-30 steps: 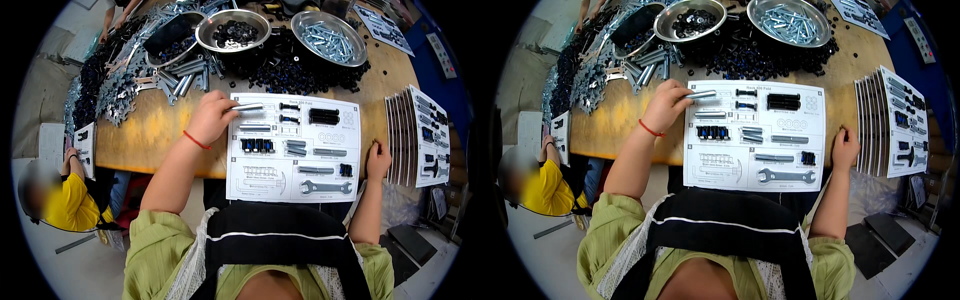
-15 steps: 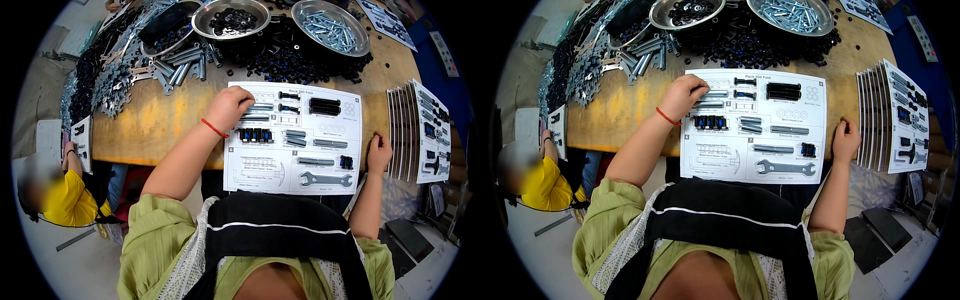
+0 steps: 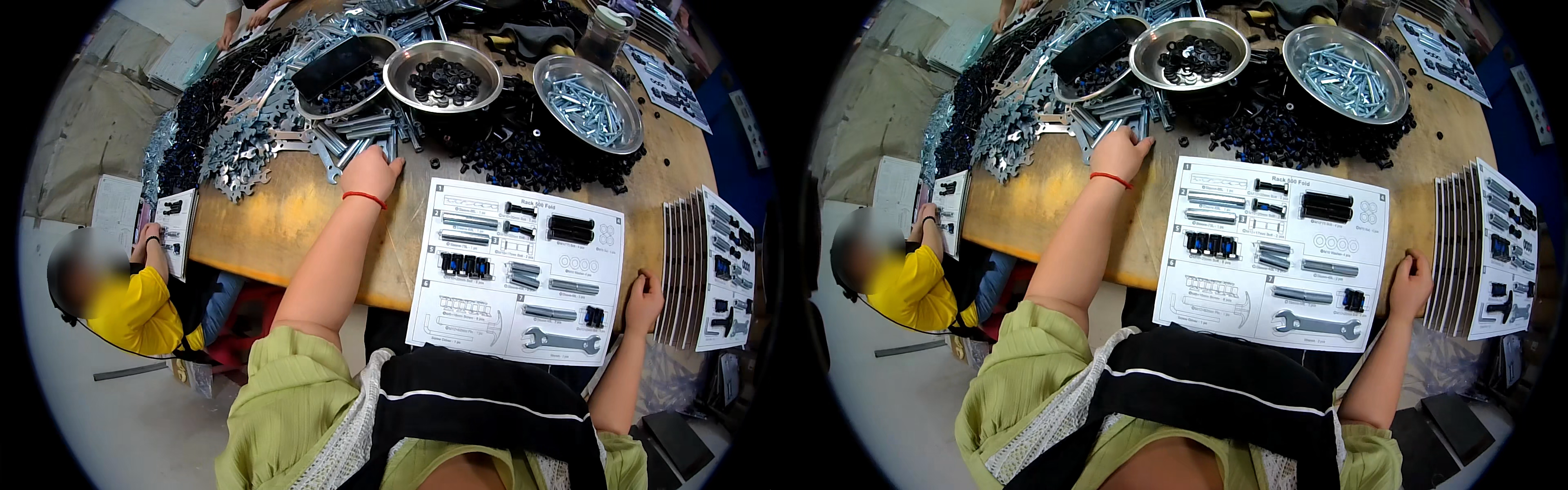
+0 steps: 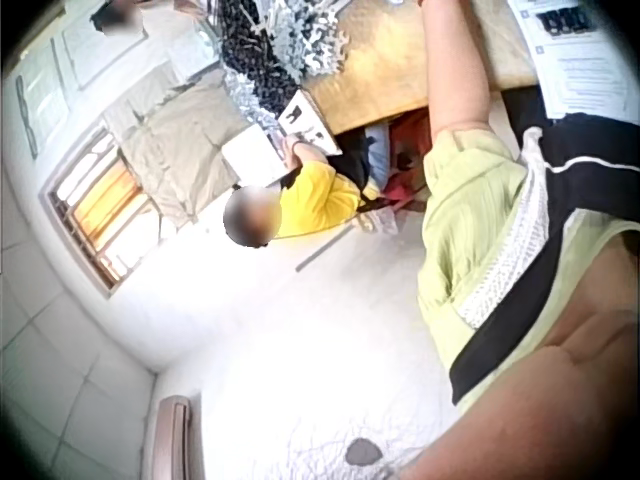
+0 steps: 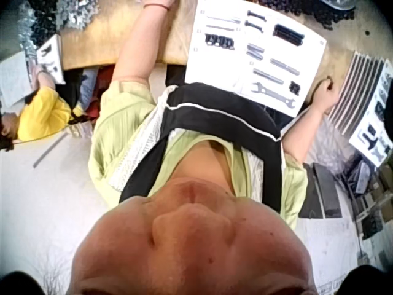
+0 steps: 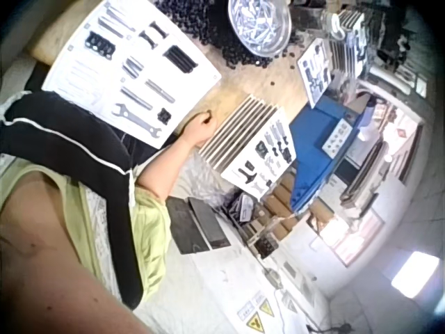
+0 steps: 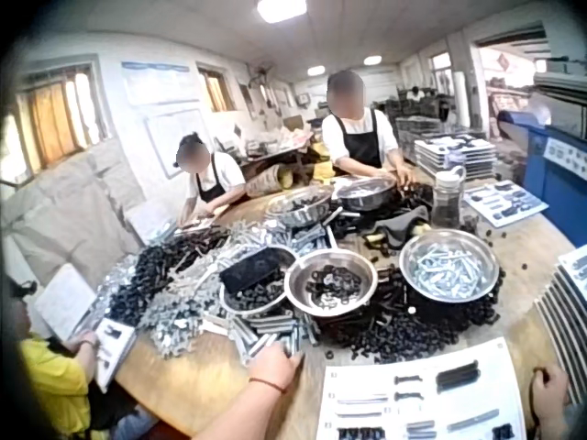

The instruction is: The person assembles hardware kits by picking bolts, nuts, washers, and other fasteners from bowls and placing them into designated slots on a printed cardboard template. The person repeatedly completes one template, stacks it, and begins a new one.

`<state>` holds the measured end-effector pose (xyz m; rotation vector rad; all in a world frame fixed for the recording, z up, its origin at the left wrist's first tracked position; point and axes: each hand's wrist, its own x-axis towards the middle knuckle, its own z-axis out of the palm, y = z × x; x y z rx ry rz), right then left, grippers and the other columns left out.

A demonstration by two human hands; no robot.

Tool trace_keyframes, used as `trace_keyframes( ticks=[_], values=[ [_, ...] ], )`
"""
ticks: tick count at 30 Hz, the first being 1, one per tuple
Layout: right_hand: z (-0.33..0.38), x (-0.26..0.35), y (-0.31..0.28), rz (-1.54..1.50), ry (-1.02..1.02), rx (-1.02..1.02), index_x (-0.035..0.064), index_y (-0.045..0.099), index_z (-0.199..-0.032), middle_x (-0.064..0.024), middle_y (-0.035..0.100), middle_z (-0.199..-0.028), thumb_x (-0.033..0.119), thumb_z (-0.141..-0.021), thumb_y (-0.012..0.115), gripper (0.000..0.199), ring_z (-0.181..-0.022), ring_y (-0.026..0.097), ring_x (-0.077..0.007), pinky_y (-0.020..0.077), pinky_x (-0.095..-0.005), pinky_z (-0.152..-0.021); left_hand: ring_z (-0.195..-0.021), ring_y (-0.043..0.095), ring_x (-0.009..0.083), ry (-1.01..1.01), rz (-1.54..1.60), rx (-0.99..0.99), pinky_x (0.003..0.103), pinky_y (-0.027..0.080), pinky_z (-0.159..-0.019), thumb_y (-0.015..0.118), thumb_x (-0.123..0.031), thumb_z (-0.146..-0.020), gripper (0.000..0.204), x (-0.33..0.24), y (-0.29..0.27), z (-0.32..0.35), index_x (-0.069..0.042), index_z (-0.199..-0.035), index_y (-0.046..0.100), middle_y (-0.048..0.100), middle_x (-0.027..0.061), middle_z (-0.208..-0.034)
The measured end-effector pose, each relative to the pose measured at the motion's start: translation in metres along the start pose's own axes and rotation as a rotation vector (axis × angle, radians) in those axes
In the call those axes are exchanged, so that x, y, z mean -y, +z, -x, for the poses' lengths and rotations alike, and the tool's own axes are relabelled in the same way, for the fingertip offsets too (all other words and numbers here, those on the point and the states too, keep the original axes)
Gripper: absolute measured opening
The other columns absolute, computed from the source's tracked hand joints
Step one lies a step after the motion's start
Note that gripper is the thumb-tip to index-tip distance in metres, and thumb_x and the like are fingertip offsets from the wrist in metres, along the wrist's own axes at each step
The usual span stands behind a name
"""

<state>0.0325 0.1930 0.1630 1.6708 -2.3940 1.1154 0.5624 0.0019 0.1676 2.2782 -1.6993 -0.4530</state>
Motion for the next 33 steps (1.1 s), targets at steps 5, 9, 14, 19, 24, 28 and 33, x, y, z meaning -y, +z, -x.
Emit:
trace_keyframes(
  ticks=[5,9,14,19,24,28,33],
  values=[
    [0.003,-0.005,0.0,-0.042,-0.022,-0.031,-0.0047,0.067,-0.104,-0.0146,0.07,-0.097,0.007,-0.091,0.057,0.02,-0.09,0.066,-0.0227,0.0513,-0.0311,-0.081,-0.077,0.067,0.0339,0.117,0.371,0.074,0.04,0.052,-0.074,0.064,-0.036,-0.084,0.037,0.019,0.003,0.011,0.001,-0.084,0.07,0.069,0.0164,-0.078],
    [0.0,0.005,0.0,0.024,0.009,-0.003,-0.0037,0.068,-0.103,-0.0157,0.07,-0.096,0.008,-0.091,0.057,0.02,-0.089,0.067,-0.0229,0.0513,-0.0308,-0.081,-0.072,0.063,0.025,0.304,0.497,0.197,0.036,0.051,-0.07,0.071,-0.023,-0.084,0.026,-0.004,-0.009,0.046,0.002,-0.093,0.07,0.068,0.0134,-0.081],
    [0.003,0.007,-0.001,0.025,-0.01,-0.02,-0.0033,0.068,-0.104,-0.0139,0.07,-0.096,0.008,-0.091,0.058,0.02,-0.087,0.067,-0.0213,0.0515,-0.0304,-0.079,-0.077,0.063,0.0207,0.523,0.333,0.27,0.032,0.051,-0.071,0.074,-0.017,-0.083,0.021,-0.031,0.005,0.049,-0.001,-0.097,0.071,0.067,0.0105,-0.088],
    [0.002,0.006,0.001,-0.041,0.01,-0.027,-0.0036,0.067,-0.103,-0.0138,0.07,-0.095,0.008,-0.091,0.059,0.019,-0.086,0.067,-0.0211,0.0515,-0.0301,-0.078,-0.081,0.064,0.0242,0.57,0.349,0.265,0.035,0.052,-0.075,0.074,-0.016,-0.082,0.021,-0.036,0.01,0.053,-0.003,-0.099,0.072,0.066,0.012,-0.092],
    [0.001,0.01,-0.001,0.074,-0.072,-0.045,-0.0037,0.067,-0.101,-0.0158,0.069,-0.093,0.007,-0.09,0.058,0.018,-0.084,0.067,-0.0227,0.0516,-0.0319,-0.077,-0.082,0.065,0.0282,0.58,0.403,0.233,0.037,0.052,-0.075,0.073,-0.019,-0.081,0.022,-0.036,0.009,0.059,-0.005,-0.098,0.072,0.067,0.0128,-0.092],
    [0.0,0.001,0.0,0.018,-0.004,0.012,-0.004,0.067,-0.104,-0.0142,0.069,-0.094,0.009,-0.093,0.056,0.02,-0.086,0.065,-0.0202,0.0509,-0.0311,-0.079,-0.078,0.063,0.0279,0.55,0.501,0.142,0.038,0.051,-0.072,0.072,-0.023,-0.082,0.023,-0.023,0.002,0.06,-0.005,-0.096,0.073,0.065,0.0109,-0.086],
    [0.0,-0.007,0.002,0.026,-0.039,-0.017,-0.0041,0.067,-0.104,-0.014,0.069,-0.093,0.009,-0.093,0.057,0.02,-0.085,0.065,-0.0199,0.0508,-0.0311,-0.078,-0.077,0.063,0.0296,0.459,0.372,-0.108,0.039,0.05,-0.069,0.074,-0.032,-0.081,0.03,-0.001,-0.029,0.041,-0.003,-0.077,0.071,0.064,0.0106,-0.082]
  ],
)
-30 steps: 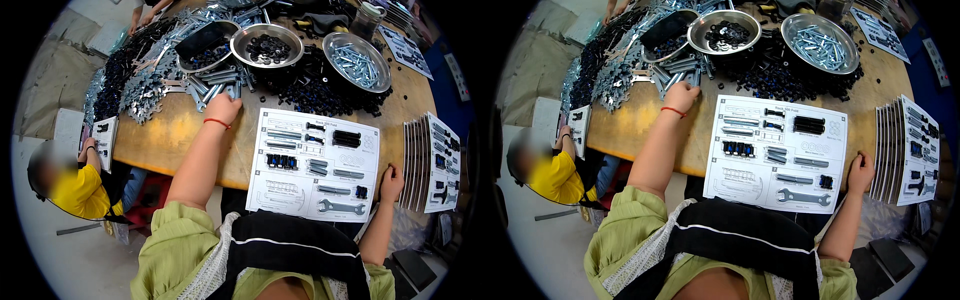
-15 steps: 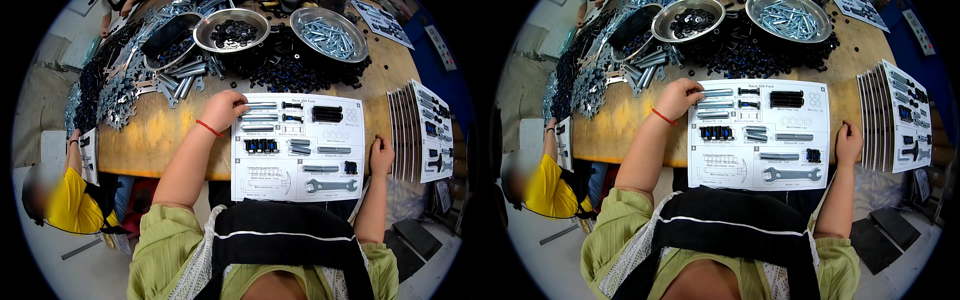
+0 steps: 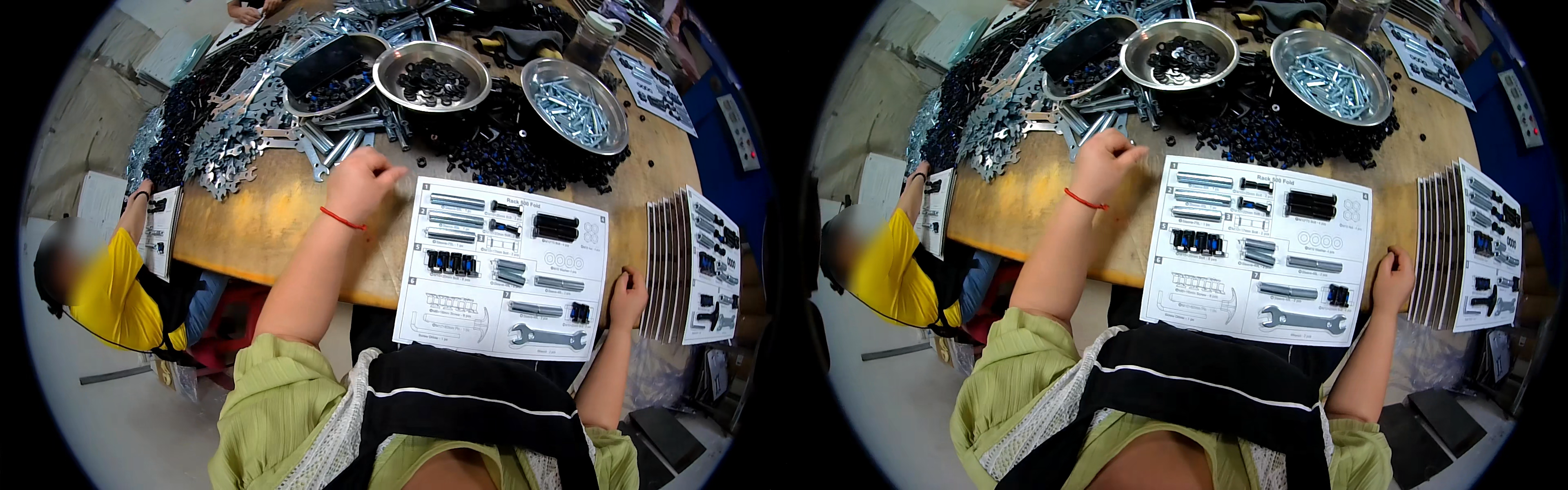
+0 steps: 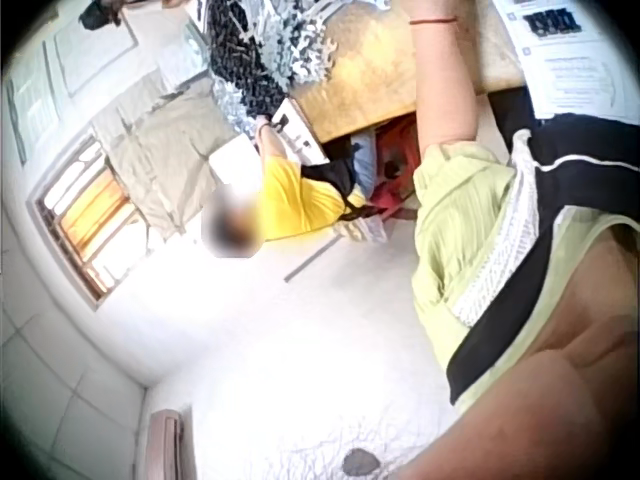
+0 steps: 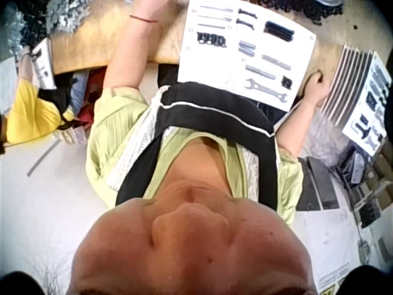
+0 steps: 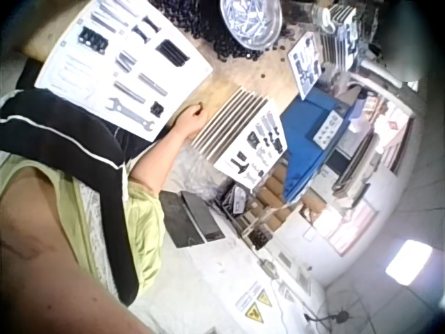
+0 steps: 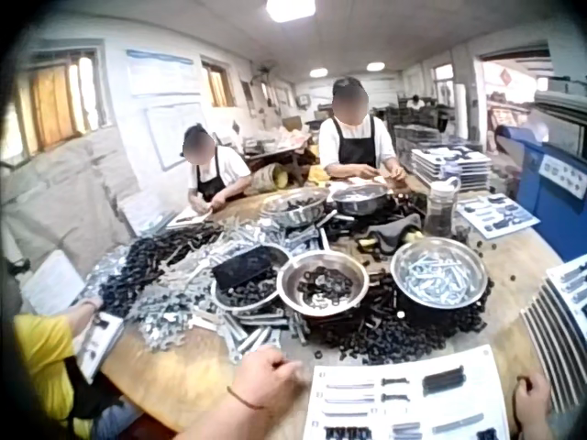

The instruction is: The person assembles hardware kits by picking bolts, nuts, washers, and other fasteners from bowls and placing them into designated slots on a printed cardboard template. The person repeatedly completes one template, stacks it, and begins a new one.

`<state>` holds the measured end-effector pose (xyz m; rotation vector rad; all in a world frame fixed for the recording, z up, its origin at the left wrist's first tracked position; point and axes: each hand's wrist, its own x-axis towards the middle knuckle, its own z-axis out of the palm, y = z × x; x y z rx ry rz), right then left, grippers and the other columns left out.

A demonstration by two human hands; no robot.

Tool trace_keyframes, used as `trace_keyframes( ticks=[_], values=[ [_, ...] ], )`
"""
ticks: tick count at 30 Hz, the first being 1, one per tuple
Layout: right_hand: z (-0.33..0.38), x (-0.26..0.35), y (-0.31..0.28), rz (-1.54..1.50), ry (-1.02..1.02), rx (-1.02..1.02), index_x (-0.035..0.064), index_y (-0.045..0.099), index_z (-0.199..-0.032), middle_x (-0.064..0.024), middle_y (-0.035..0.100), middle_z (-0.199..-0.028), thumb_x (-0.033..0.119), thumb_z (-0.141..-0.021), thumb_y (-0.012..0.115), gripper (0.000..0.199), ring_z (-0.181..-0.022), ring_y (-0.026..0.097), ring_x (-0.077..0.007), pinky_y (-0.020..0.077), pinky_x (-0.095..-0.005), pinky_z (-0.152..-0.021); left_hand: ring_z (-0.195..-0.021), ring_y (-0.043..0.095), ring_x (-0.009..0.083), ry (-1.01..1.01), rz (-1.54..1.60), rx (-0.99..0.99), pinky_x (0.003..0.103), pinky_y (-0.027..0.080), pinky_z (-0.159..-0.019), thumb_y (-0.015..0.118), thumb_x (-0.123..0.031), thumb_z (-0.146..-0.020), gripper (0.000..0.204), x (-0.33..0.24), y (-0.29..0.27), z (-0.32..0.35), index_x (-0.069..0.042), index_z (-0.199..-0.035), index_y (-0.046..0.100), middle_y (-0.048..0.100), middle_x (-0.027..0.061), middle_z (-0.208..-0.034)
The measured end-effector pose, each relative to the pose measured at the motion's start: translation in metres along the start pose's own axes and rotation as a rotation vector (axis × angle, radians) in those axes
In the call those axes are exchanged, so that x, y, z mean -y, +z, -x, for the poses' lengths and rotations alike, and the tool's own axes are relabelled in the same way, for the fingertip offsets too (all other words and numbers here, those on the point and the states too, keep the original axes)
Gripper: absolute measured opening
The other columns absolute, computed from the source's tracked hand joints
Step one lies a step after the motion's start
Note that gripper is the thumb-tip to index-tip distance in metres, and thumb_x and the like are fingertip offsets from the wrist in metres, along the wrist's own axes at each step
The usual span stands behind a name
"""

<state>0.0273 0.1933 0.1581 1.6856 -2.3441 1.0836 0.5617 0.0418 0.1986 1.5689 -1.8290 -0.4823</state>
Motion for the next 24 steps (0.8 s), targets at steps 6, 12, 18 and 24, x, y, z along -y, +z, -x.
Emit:
trace_keyframes(
  ticks=[6,12,18,24],
  values=[
    [-0.001,0.005,-0.001,0.059,0.022,0.025,-0.0042,0.067,-0.104,-0.0135,0.069,-0.092,0.007,-0.092,0.057,0.019,-0.083,0.065,-0.0191,0.0511,-0.0306,-0.076,-0.082,0.066,0.0304,-0.062,-0.138,-0.28,0.039,0.052,-0.073,0.072,-0.026,-0.082,0.022,0.046,-0.06,-0.075,-0.005,-0.087,0.071,0.068,0.013,-0.086],
    [0.0,0.009,-0.001,0.008,0.062,0.001,-0.0037,0.066,-0.102,-0.0151,0.069,-0.097,0.005,-0.091,0.057,0.017,-0.09,0.066,-0.0251,0.0511,-0.0326,-0.081,-0.09,0.069,0.0252,-0.109,-0.193,0.054,0.035,0.053,-0.083,0.072,-0.022,-0.082,0.03,0.07,-0.063,-0.16,-0.005,-0.107,0.072,0.072,0.0138,-0.1],
    [-0.003,0.01,-0.001,0.117,-0.019,-0.017,-0.0027,0.067,-0.104,-0.0147,0.069,-0.09,0.01,-0.092,0.056,0.02,-0.084,0.066,-0.0213,0.0516,-0.0316,-0.076,-0.1,0.067,0.0306,-0.021,-0.511,0.114,0.039,0.052,-0.09,0.072,-0.029,-0.08,0.028,0.079,-0.037,-0.196,-0.013,-0.103,0.074,0.071,0.0127,-0.105],
    [-0.006,0.003,0.005,0.042,-0.021,0.01,-0.0017,0.068,-0.104,-0.0118,0.069,-0.086,0.009,-0.091,0.057,0.02,-0.075,0.063,-0.018,0.0504,-0.0308,-0.07,-0.092,0.067,0.0329,0.052,-0.32,-0.145,0.041,0.054,-0.081,0.07,-0.029,-0.081,0.028,0.034,-0.071,-0.122,-0.008,-0.1,0.072,0.071,0.0161,-0.095]
  ],
)
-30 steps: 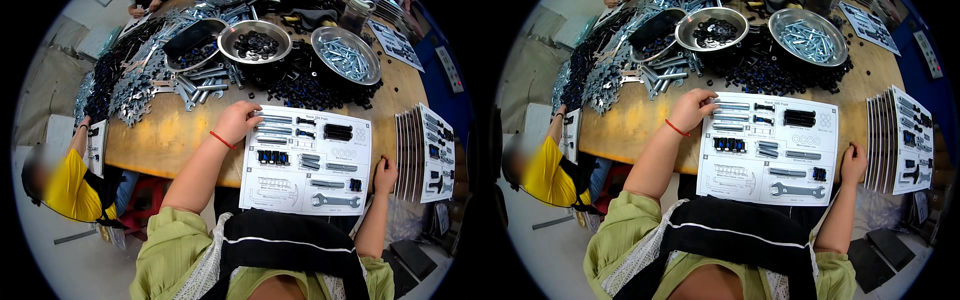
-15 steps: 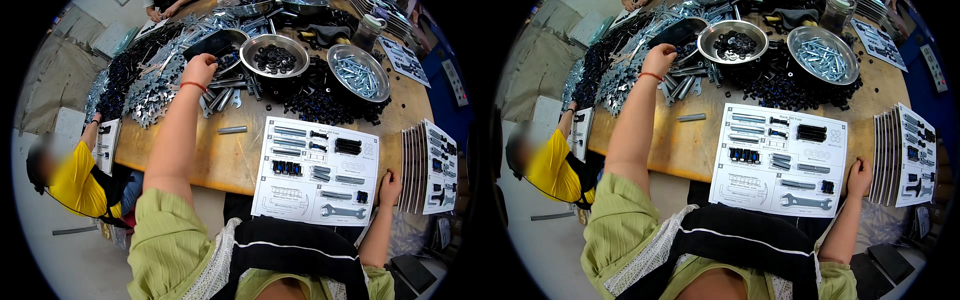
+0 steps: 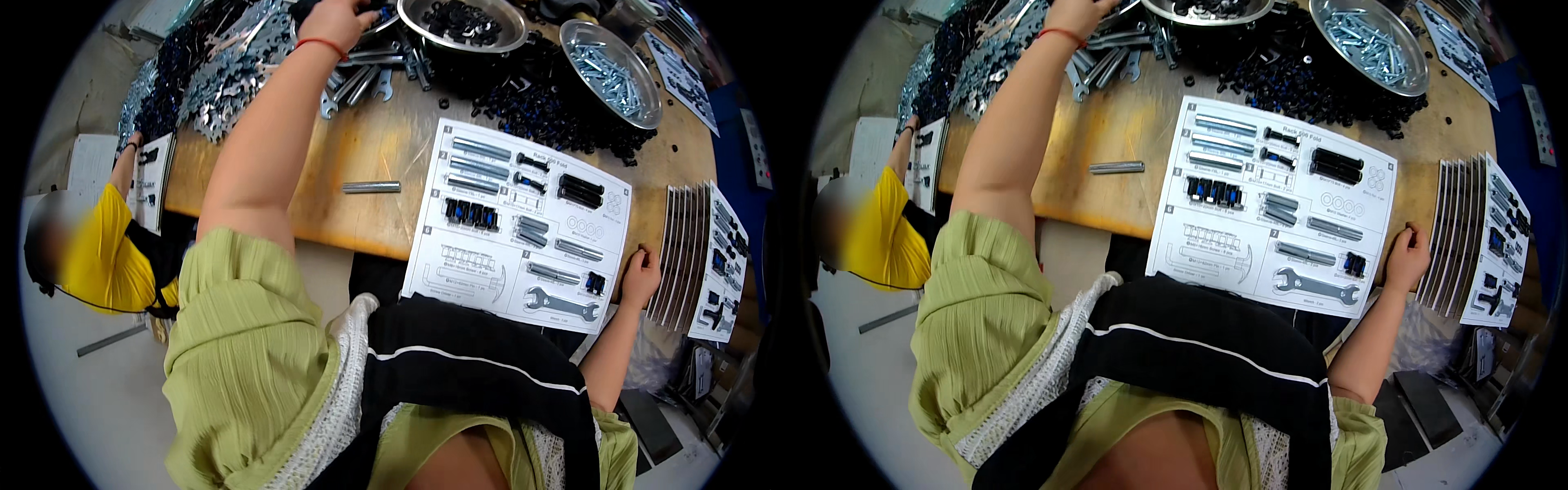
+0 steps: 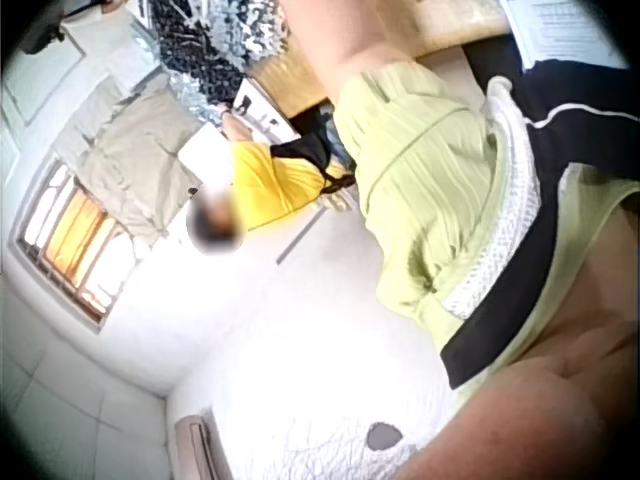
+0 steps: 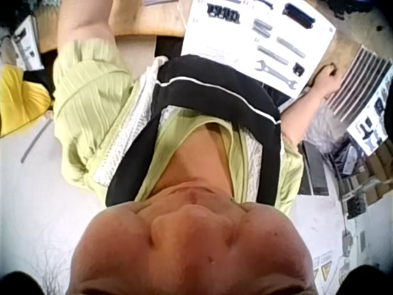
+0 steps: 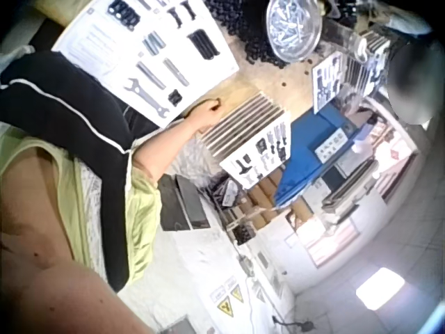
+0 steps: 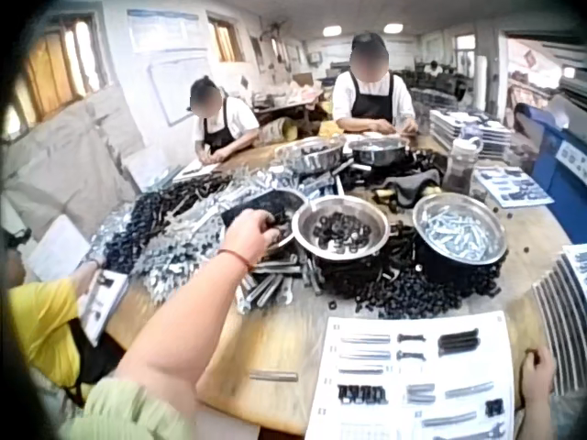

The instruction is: The person assembles hardware kits by picking bolts, nuts, washers, and other fasteners from bowls and placing them into designated slots on a printed cardboard template. The person repeatedly completes one template, stacks it, and begins a new one.

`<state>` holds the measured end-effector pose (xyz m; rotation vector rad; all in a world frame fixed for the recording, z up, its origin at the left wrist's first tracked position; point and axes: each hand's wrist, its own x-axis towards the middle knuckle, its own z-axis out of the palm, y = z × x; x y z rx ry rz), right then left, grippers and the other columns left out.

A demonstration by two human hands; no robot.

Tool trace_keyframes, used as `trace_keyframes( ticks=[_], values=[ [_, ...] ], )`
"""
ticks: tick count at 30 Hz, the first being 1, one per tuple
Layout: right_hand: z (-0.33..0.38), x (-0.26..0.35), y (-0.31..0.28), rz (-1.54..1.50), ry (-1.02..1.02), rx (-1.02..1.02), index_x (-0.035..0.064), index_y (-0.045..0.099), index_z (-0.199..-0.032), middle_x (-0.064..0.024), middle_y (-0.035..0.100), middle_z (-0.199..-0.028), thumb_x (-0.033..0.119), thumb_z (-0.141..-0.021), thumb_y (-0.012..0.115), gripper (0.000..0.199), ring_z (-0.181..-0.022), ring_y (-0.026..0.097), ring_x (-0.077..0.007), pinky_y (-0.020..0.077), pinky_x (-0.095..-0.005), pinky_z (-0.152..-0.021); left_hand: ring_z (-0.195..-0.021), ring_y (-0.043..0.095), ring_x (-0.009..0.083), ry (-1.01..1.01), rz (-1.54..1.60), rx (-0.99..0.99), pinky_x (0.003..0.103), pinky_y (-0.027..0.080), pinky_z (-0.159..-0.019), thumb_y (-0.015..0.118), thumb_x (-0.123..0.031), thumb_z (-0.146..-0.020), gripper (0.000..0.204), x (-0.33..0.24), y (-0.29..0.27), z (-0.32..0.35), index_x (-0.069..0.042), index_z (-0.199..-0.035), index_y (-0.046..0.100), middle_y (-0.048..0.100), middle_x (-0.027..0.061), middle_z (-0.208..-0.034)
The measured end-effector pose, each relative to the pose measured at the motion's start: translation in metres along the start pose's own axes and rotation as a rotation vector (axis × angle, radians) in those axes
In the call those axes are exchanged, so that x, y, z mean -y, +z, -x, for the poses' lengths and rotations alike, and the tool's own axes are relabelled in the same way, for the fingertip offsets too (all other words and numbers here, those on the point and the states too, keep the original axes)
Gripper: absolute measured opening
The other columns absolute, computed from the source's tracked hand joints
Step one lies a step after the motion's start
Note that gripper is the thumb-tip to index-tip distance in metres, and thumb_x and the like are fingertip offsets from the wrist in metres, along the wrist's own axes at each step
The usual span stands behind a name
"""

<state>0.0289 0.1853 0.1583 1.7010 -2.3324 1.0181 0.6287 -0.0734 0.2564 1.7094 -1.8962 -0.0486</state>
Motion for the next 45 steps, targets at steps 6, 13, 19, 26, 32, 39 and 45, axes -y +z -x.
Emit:
trace_keyframes(
  ticks=[6,13,19,26,32,39,45],
  values=[
    [0.004,-0.003,-0.009,0.043,0.036,0.003,-0.0016,0.067,-0.104,-0.012,0.069,-0.088,0.01,-0.093,0.057,0.02,-0.077,0.063,-0.0186,0.0504,-0.0308,-0.073,-0.09,0.062,0.032,0.196,0.017,0.654,0.039,0.051,-0.083,0.08,-0.028,-0.072,0.034,-0.023,-0.032,0.206,-0.008,-0.097,0.069,0.064,0.011,-0.09],
    [0.001,-0.003,-0.01,0.085,0.081,0.065,-0.0006,0.065,-0.105,-0.0128,0.067,-0.087,0.011,-0.092,0.055,0.019,-0.077,0.063,-0.0198,0.0499,-0.032,-0.072,-0.075,0.062,0.0302,-0.203,0.383,0.317,0.04,0.049,-0.068,0.073,-0.024,-0.082,0.024,-0.016,0.026,0.221,-0.003,-0.088,0.067,0.063,0.0132,-0.083],
    [0.004,0.002,-0.011,0.025,0.05,0.012,-0.0029,0.065,-0.102,-0.0149,0.067,-0.09,0.006,-0.09,0.056,0.018,-0.081,0.064,-0.0224,0.0509,-0.0325,-0.075,-0.091,0.063,0.0282,-0.182,0.465,-0.177,0.037,0.052,-0.081,0.073,-0.026,-0.082,0.032,-0.043,0.043,0.113,-0.003,-0.104,0.069,0.065,0.0141,-0.102],
    [0.003,0.009,-0.002,-0.024,0.049,0.0,-0.0021,0.065,-0.101,-0.0168,0.066,-0.093,0.004,-0.089,0.056,0.016,-0.083,0.064,-0.0282,0.0507,-0.0354,-0.075,-0.091,0.069,0.0289,-0.146,0.036,0.059,0.037,0.053,-0.084,0.071,-0.022,-0.082,0.027,0.017,0.025,-0.025,-0.004,-0.102,0.073,0.072,0.0159,-0.098],
    [0.004,0.011,-0.009,0.014,0.085,0.001,-0.0019,0.065,-0.101,-0.0165,0.067,-0.093,0.005,-0.089,0.056,0.016,-0.082,0.065,-0.0286,0.0509,-0.0356,-0.075,-0.093,0.069,0.0311,-0.224,-0.208,0.485,0.038,0.053,-0.086,0.075,-0.031,-0.08,0.031,0.008,0.043,-0.07,-0.006,-0.099,0.075,0.072,0.0153,-0.1],
    [0.006,0.0,-0.006,0.006,0.07,-0.006,-0.0016,0.065,-0.101,-0.0172,0.068,-0.094,0.006,-0.089,0.056,0.017,-0.084,0.066,-0.0295,0.0513,-0.0358,-0.075,-0.085,0.069,0.0257,-0.215,0.104,0.141,0.035,0.053,-0.081,0.072,-0.021,-0.083,0.026,0.009,0.047,-0.066,-0.003,-0.102,0.074,0.073,0.0143,-0.094],
    [0.005,0.015,-0.008,-0.009,0.078,-0.024,-0.0011,0.065,-0.1,-0.014,0.067,-0.09,0.005,-0.089,0.057,0.016,-0.078,0.065,-0.0233,0.0504,-0.0325,-0.071,-0.094,0.068,0.0266,-0.145,0.197,0.266,0.036,0.052,-0.087,0.073,-0.021,-0.084,0.028,0.004,0.051,-0.068,-0.007,-0.109,0.071,0.072,0.0122,-0.104]
  ],
)
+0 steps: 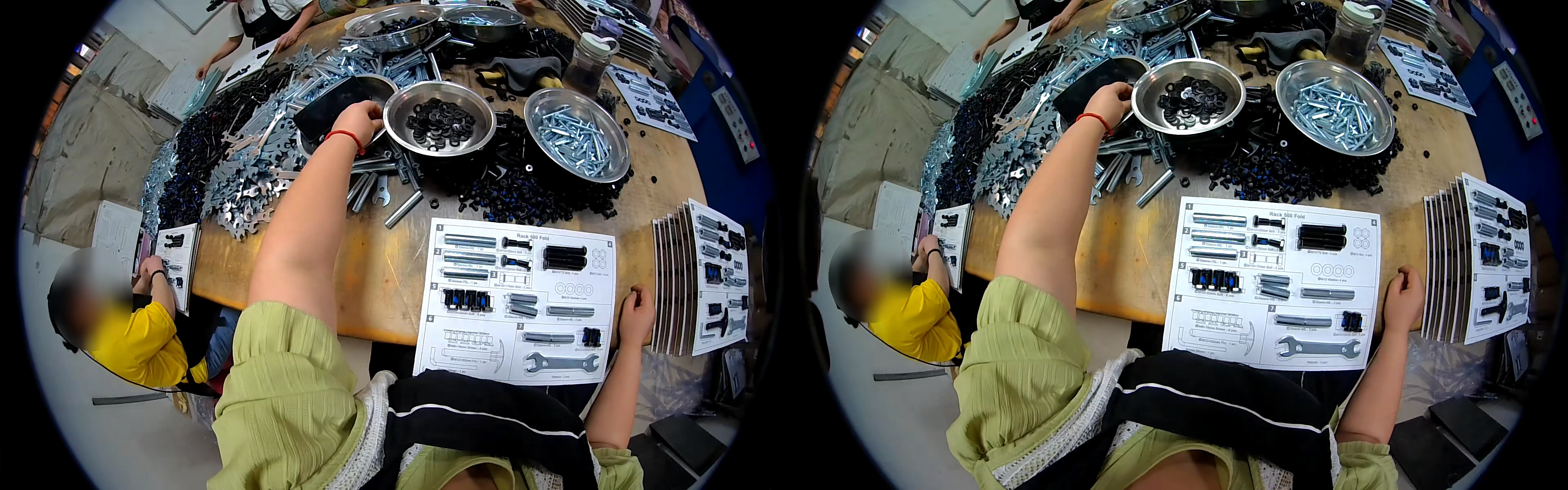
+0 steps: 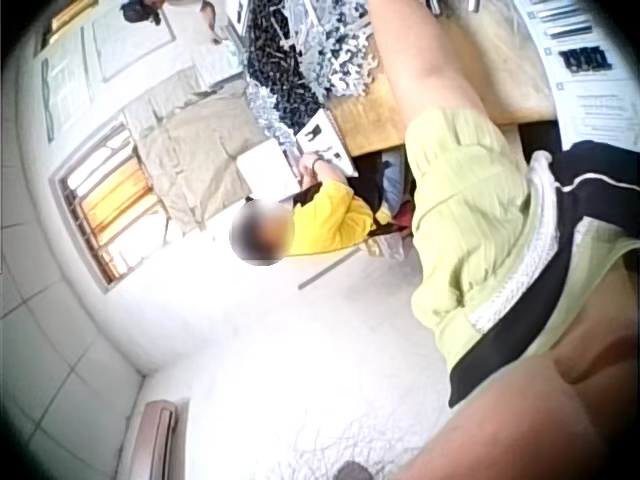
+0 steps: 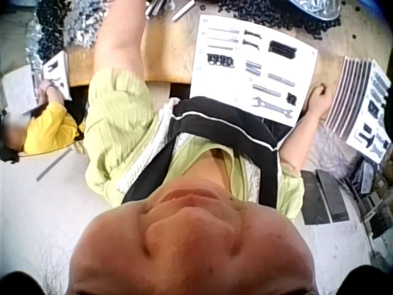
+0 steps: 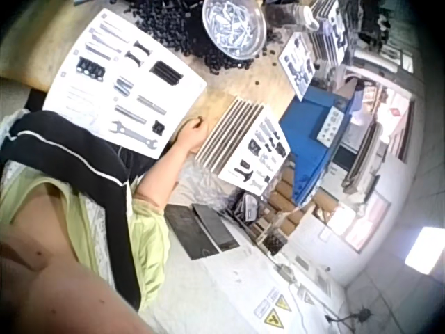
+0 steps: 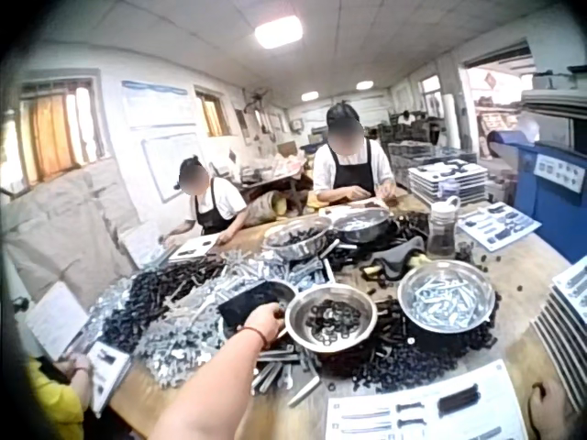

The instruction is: The person assembles hardware kits by picking bolts, nuts, washers, and other fasteners from bowls and placing them into designated slots on a printed cardboard template. The person repeatedly completes one template, stacks it, and begins a new one.

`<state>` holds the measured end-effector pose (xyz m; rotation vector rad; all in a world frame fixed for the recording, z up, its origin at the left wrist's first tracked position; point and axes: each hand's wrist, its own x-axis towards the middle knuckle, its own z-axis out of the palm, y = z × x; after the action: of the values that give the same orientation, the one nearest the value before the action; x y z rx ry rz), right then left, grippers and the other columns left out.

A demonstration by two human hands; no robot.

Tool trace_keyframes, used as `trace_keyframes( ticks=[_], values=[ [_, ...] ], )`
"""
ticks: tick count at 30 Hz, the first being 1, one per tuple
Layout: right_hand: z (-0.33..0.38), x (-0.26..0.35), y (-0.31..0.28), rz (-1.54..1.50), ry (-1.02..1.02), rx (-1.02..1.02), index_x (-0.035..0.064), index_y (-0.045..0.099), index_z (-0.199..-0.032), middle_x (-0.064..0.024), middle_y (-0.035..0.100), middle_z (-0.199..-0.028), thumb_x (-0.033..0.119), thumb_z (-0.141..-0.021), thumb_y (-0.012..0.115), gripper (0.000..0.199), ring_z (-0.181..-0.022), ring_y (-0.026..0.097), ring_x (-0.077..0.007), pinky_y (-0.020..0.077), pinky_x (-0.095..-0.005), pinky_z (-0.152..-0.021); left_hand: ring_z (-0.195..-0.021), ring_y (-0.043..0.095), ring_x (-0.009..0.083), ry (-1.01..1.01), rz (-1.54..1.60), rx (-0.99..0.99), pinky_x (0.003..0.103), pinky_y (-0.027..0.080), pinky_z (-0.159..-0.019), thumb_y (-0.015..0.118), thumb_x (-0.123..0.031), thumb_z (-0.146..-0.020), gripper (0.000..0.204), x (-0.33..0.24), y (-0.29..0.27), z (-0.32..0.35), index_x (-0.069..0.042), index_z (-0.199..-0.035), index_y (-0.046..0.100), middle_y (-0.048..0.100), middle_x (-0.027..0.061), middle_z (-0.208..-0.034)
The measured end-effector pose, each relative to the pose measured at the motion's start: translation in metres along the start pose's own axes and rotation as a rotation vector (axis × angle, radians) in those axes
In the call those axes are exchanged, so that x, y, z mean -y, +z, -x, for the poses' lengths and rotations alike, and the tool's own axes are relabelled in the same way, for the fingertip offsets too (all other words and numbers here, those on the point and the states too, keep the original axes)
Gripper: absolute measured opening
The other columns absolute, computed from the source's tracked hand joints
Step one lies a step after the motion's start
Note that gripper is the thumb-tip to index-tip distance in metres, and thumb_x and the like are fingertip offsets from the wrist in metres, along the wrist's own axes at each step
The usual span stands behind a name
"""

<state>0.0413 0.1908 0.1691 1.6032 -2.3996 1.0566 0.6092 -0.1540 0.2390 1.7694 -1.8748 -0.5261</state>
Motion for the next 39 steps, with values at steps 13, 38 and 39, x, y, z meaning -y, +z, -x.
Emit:
trace_keyframes(
  ticks=[13,38,39],
  values=[
    [-0.003,-0.007,0.0,0.138,-0.033,0.006,0.0029,0.068,-0.099,-0.0185,0.069,-0.092,0.012,-0.088,0.057,0.018,-0.085,0.066,-0.0351,0.0519,-0.0406,-0.075,-0.104,0.065,0.0323,0.095,-0.198,0.015,0.038,0.05,-0.089,0.069,-0.012,-0.083,0.034,-0.01,0.007,-0.017,-0.004,-0.116,0.066,0.069,0.019,-0.111],
    [-0.006,0.005,0.0,0.141,-0.025,-0.049,0.0069,0.068,-0.096,-0.0151,0.069,-0.084,0.015,-0.085,0.06,0.016,-0.077,0.066,-0.033,0.0512,-0.041,-0.066,-0.103,0.066,0.0352,0.074,-0.481,0.215,0.041,0.048,-0.091,0.064,-0.026,-0.088,0.029,-0.023,-0.012,-0.017,-0.005,-0.105,0.073,0.069,0.0208,-0.108],
    [-0.005,0.004,-0.001,0.138,-0.027,-0.046,0.0067,0.068,-0.096,-0.0152,0.069,-0.085,0.014,-0.085,0.059,0.016,-0.077,0.066,-0.033,0.0512,-0.0407,-0.066,-0.103,0.065,0.036,0.018,-0.446,0.223,0.041,0.048,-0.091,0.065,-0.026,-0.088,0.029,-0.027,-0.01,-0.017,-0.005,-0.105,0.073,0.069,0.0211,-0.108]
  ],
)
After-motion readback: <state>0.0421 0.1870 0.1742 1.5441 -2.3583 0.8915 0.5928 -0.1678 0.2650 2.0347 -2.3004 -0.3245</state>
